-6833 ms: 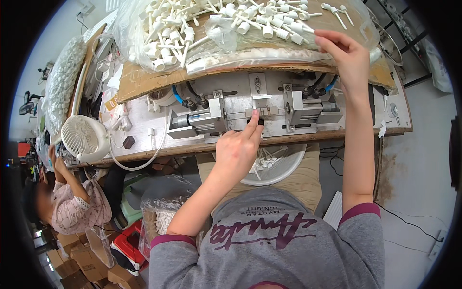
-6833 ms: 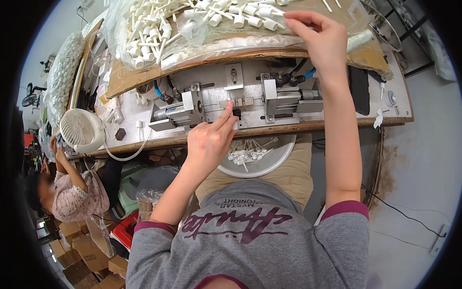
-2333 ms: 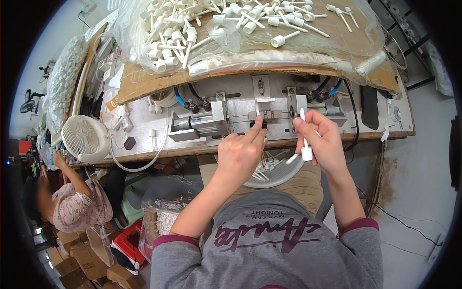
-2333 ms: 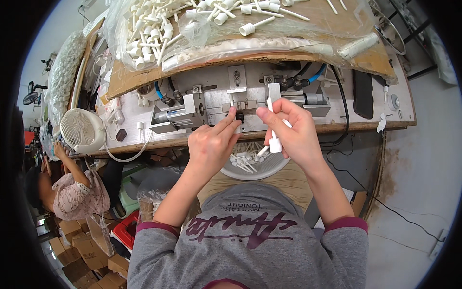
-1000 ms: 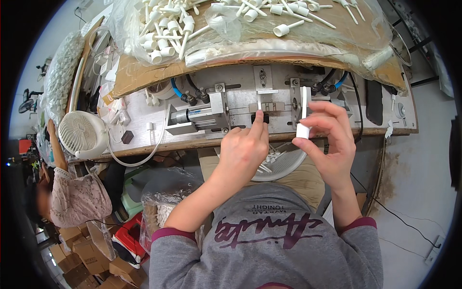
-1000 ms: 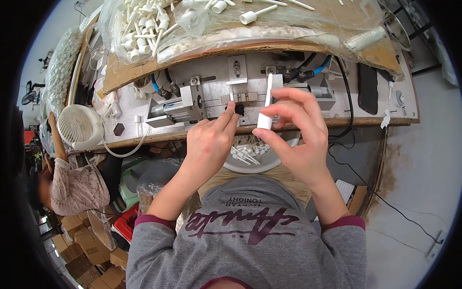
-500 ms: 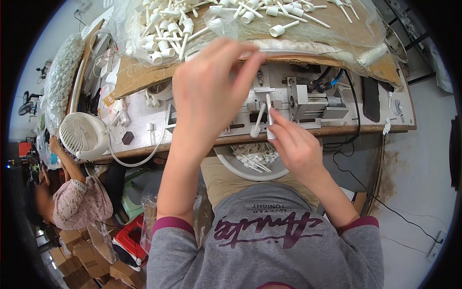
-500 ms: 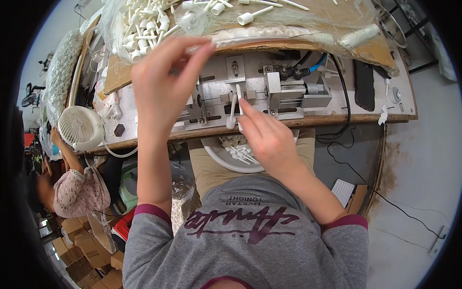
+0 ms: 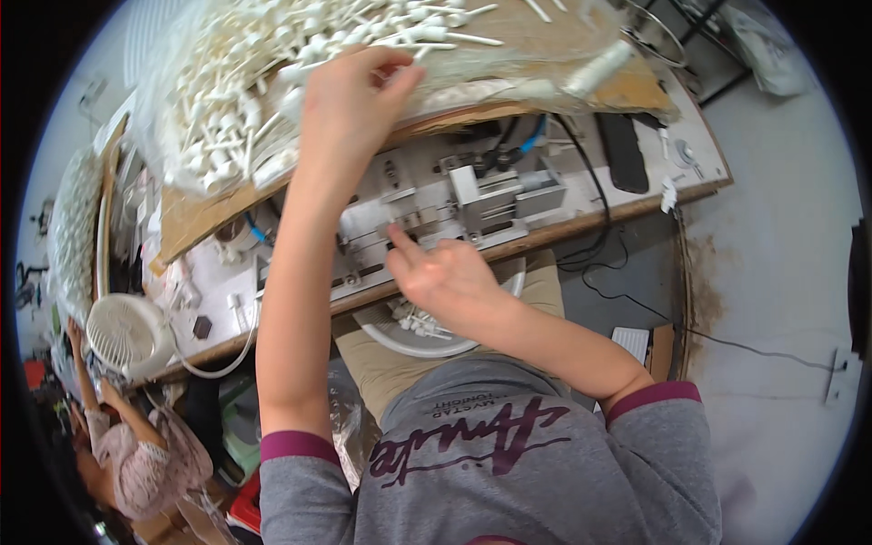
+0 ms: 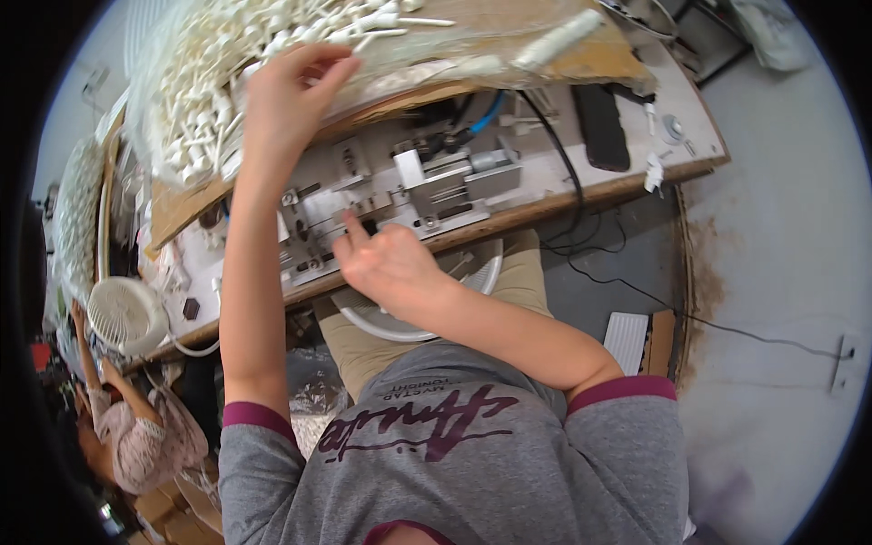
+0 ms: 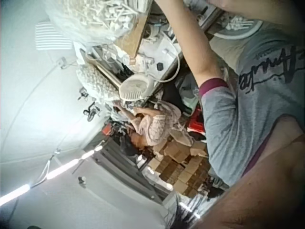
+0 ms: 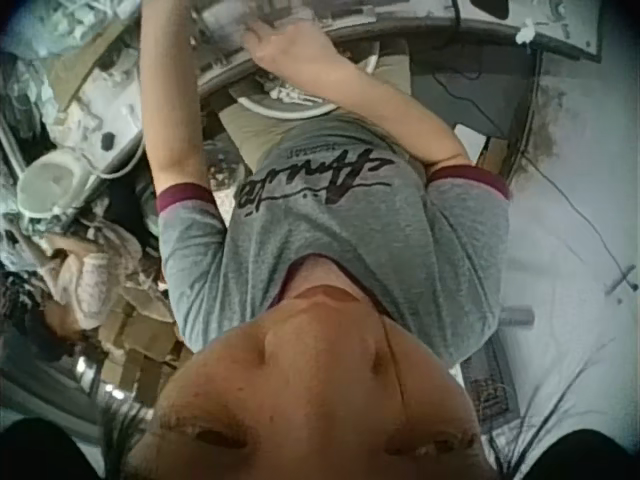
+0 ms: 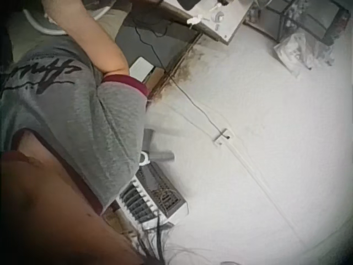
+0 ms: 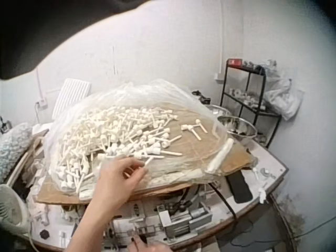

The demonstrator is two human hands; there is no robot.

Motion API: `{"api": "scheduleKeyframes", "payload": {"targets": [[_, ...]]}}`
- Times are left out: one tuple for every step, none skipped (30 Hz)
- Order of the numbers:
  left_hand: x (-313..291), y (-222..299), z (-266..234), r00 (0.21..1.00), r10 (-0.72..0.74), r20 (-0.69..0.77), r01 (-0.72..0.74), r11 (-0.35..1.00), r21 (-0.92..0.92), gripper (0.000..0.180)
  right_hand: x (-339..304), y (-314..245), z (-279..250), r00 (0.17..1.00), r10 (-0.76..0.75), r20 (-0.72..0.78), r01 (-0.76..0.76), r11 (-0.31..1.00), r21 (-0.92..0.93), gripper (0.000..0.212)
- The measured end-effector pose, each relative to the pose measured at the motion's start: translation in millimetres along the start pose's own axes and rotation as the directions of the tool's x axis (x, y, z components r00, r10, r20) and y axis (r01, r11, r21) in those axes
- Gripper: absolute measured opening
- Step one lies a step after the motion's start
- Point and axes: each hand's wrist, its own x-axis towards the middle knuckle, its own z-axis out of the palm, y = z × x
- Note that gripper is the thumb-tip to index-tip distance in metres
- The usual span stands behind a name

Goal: The person is assembling small white plastic components using a pneumatic assembly jig at a workshop station.

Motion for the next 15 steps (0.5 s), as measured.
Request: {"api": "scheduleKeyframes", "payload": {"targets": [[-4.3, 12.5, -8.1, 0.999, -0.044, -0.023, 0.043, 0.997, -0.059, 0.020, -1.4, -0.2, 3.4, 1.000, 0.029, 0.012, -0.029, 0.999, 0.024, 0.019], [-10.4, 23.0, -15.6, 0.995, -0.092, -0.044, 0.086, 0.989, -0.116, 0.020, -3.5, 1.7, 2.6, 0.999, 0.047, 0.003, -0.047, 0.997, 0.062, 0.019], [-16.5, 27.9, -18.0, 0.996, -0.050, -0.071, 0.042, 0.993, -0.107, 0.017, -6.3, 5.0, 1.3, 0.998, 0.069, -0.006, -0.068, 0.993, 0.095, 0.019], [-24.5, 31.7, -24.7, 0.994, -0.017, -0.104, 0.008, 0.996, -0.086, 0.015, -7.8, 6.6, -1.5, 0.997, 0.078, -0.014, -0.075, 0.988, 0.138, 0.019], [-34.1, 36.3, -32.6, 0.995, -0.066, -0.080, 0.057, 0.991, -0.119, 0.015, -10.2, 9.8, -9.5, 0.993, 0.114, 0.019, -0.115, 0.963, 0.242, 0.023], [-45.8, 41.3, -41.6, 0.991, -0.120, -0.059, 0.111, 0.984, -0.142, 0.016, -14.3, 13.3, -11.9, 0.990, 0.137, -0.039, -0.118, 0.941, 0.317, 0.025], [-57.9, 44.4, -46.7, 0.991, -0.126, -0.047, 0.114, 0.972, -0.206, 0.019, -19.5, 16.7, -11.5, 0.982, 0.166, -0.092, -0.118, 0.912, 0.392, 0.028], [-70.0, 46.3, -49.9, 0.991, -0.132, -0.035, 0.118, 0.956, -0.268, 0.022, -24.9, 20.9, -12.6, 0.970, 0.197, -0.141, -0.111, 0.878, 0.466, 0.030], [-84.1, 46.8, -55.8, 0.989, -0.148, -0.026, 0.133, 0.940, -0.315, 0.026, -25.4, 24.4, -24.0, 0.958, 0.275, -0.080, -0.188, 0.814, 0.549, 0.029], [-97.7, 42.9, -59.5, 0.991, -0.134, 0.021, 0.134, 0.948, -0.289, 0.035, -22.6, 29.7, -37.6, 0.938, 0.346, -0.012, -0.264, 0.737, 0.622, 0.028], [-110.2, 42.1, -57.1, 0.993, -0.109, 0.052, 0.118, 0.967, -0.228, 0.036, -20.4, 36.6, -43.1, 0.899, 0.433, -0.065, -0.273, 0.671, 0.689, 0.023], [-123.9, 41.6, -54.4, 0.993, -0.091, 0.079, 0.103, 0.982, -0.158, 0.037, -13.5, 44.3, -48.2, 0.876, 0.468, -0.115, -0.256, 0.654, 0.712, 0.017], [-137.6, 38.7, -52.3, 0.991, -0.044, 0.124, 0.053, 0.996, -0.075, 0.035, -4.0, 53.7, -53.9, 0.848, 0.507, -0.153, -0.245, 0.632, 0.735, 0.013], [-150.8, 35.7, -49.3, 0.985, -0.003, 0.175, 0.001, 1.000, 0.007, 0.034, 9.2, 64.8, -55.1, 0.827, 0.519, -0.218, -0.185, 0.616, 0.766, 0.011], [-162.3, 36.2, -45.5, 0.980, -0.022, 0.198, 0.016, 0.999, 0.031, 0.035, 24.9, 73.2, -58.7, 0.803, 0.550, -0.231, -0.206, 0.619, 0.758, 0.011]]}}
